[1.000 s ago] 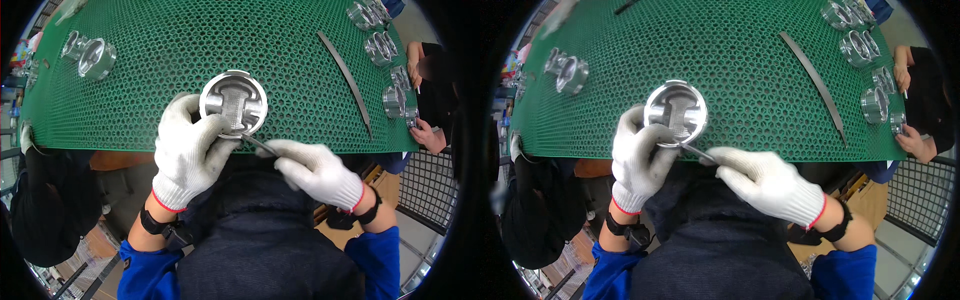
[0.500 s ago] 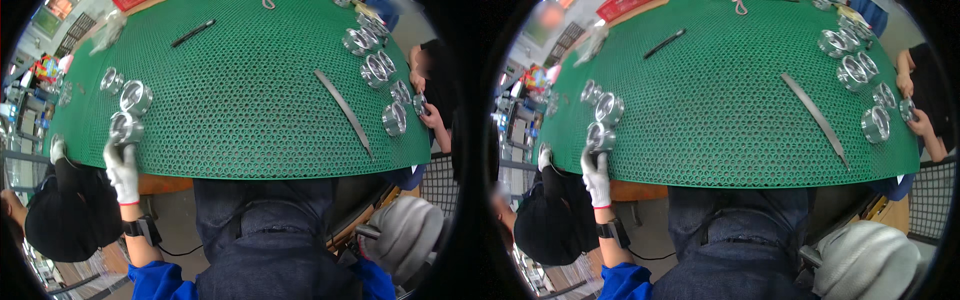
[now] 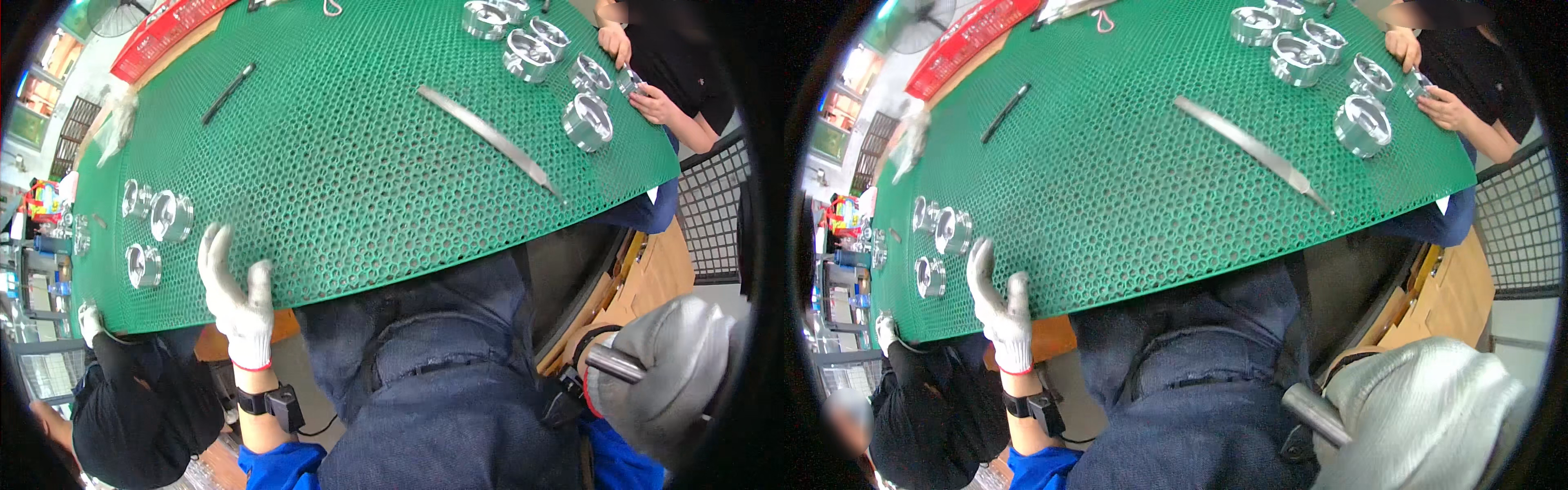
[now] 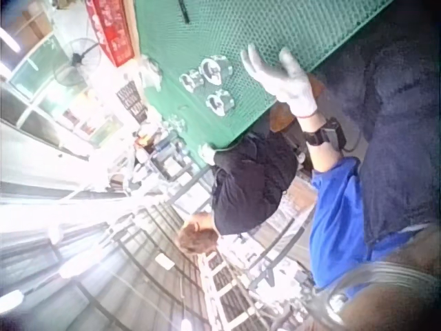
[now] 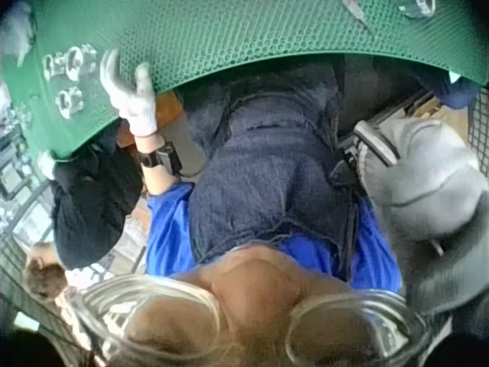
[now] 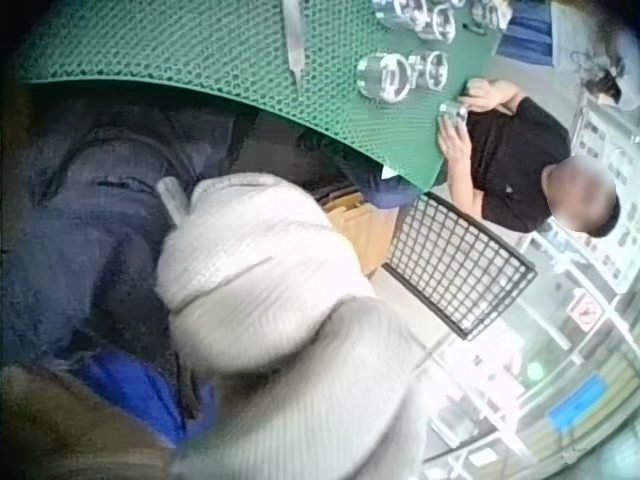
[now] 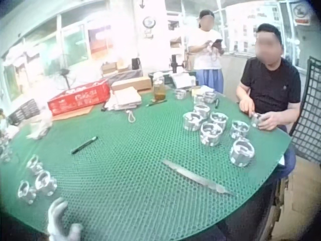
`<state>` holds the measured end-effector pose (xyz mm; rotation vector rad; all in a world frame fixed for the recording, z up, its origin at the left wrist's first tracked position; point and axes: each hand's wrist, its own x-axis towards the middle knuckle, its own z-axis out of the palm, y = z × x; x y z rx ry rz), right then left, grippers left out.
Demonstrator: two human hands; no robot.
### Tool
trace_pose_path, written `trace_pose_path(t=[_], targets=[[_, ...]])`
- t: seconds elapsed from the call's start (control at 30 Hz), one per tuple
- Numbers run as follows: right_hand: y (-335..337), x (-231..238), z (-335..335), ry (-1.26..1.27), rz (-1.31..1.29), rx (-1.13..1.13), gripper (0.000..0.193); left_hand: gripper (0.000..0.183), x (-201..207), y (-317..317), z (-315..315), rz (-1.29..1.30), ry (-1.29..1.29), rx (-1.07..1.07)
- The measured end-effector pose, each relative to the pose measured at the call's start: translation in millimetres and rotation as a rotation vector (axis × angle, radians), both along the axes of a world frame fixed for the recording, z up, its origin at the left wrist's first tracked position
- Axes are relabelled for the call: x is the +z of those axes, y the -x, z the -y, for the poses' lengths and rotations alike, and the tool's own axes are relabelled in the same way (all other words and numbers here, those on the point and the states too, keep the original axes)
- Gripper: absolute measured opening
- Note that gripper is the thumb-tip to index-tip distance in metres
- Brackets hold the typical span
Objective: Inspecting metal engine pistons and checking grooves using a small probe tool.
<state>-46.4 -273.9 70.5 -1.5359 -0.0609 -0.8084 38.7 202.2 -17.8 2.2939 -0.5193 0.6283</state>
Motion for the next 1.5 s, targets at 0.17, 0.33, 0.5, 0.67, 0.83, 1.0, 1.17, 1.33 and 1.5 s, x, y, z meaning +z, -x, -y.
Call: trace_pose_path(t=[0.17, 0.33, 0.5, 0.67, 0.83, 1.0, 1.17, 1.33, 1.5], targets=[[50, -25, -66, 0.172, -0.078, -0.390, 0.029, 0.054, -19, 5, -19, -0.094, 0.052, 0.065], [8, -40, 55, 0.744, -0.406, -0.498, 0.033, 0.051, -15, 4, -16, 0.001, -0.177, 0.074], [-22, -42, 107, 0.916, -0.722, -0.419, 0.056, 0.048, -15, 2, -8, 0.012, -0.221, 0.067], [-70, -25, 138, 0.963, -0.805, -0.173, 0.069, 0.046, -16, 4, -4, -0.018, -0.252, 0.084], [-82, -13, 142, 0.952, -1.038, -0.002, 0.057, 0.044, -17, 5, -3, 0.014, -0.242, 0.076], [-66, -34, 126, 1.035, -0.840, -0.276, 0.047, 0.040, -14, 9, -3, 0.018, -0.245, 0.127], [-55, -6, 57, 0.919, -0.811, -0.260, 0.038, 0.035, -7, 6, 2, 0.051, -0.257, 0.110], [-88, 9, -89, 1.103, -0.473, 0.249, 0.033, 0.034, -1, 12, 7, 0.067, -0.259, 0.165], [-127, -37, -197, 1.337, 0.089, 0.310, 0.028, 0.038, -2, 4, 11, 0.078, -0.158, 0.070]])
